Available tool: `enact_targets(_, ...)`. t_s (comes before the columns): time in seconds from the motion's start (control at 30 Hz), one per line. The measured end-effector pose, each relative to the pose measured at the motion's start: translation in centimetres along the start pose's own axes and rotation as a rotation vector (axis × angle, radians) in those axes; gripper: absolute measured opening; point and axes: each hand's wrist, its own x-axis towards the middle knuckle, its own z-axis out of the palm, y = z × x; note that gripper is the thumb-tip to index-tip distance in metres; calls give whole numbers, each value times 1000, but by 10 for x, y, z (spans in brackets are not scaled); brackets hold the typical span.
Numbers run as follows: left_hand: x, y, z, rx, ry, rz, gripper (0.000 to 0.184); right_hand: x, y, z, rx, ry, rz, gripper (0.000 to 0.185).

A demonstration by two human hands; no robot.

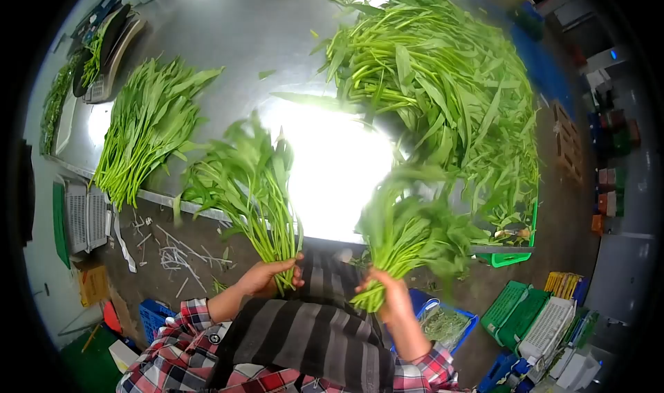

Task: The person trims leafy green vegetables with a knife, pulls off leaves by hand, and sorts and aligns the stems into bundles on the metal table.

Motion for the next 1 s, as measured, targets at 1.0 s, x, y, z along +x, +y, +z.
enact_targets(1.0, 4, -4, -16, 152, -83, 215, 28, 6, -5, 128, -1392, -266, -620, 23)
